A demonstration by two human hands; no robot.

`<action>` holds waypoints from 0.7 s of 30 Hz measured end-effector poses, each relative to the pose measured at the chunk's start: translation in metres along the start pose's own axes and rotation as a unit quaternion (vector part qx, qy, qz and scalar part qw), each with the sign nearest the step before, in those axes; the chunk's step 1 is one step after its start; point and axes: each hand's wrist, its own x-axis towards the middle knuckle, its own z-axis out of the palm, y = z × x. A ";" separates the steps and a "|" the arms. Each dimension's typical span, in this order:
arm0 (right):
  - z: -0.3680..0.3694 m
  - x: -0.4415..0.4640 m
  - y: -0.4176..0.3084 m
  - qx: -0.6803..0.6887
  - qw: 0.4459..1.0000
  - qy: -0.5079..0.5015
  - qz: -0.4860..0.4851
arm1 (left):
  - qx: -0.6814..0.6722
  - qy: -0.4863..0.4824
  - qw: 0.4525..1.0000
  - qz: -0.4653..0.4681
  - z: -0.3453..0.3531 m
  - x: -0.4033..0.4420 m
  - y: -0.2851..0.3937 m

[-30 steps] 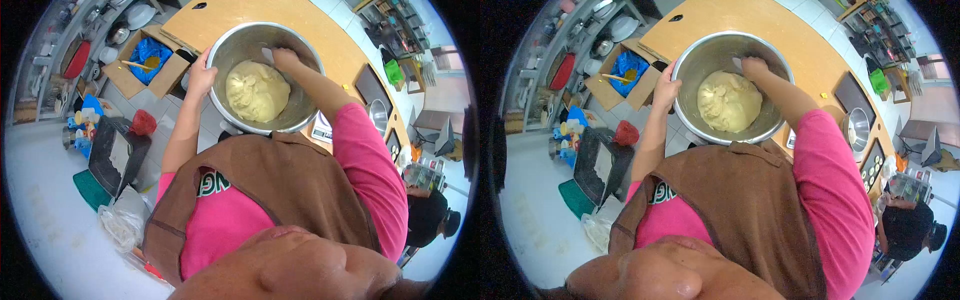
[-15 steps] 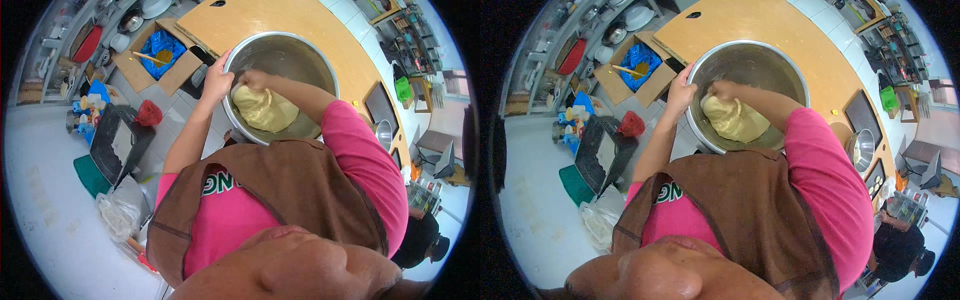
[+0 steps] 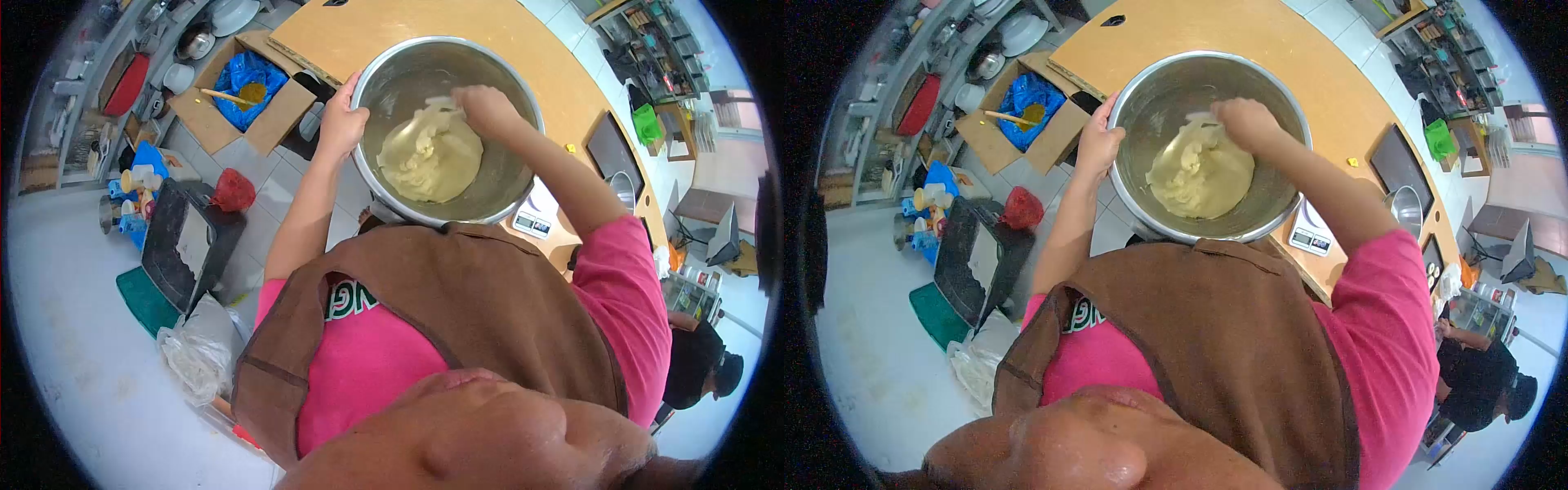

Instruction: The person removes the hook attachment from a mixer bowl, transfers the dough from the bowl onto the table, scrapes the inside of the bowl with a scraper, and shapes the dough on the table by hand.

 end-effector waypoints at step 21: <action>0.156 0.085 0.019 0.608 0.722 -0.288 0.164 | -0.026 0.042 0.999 0.004 0.005 0.001 0.005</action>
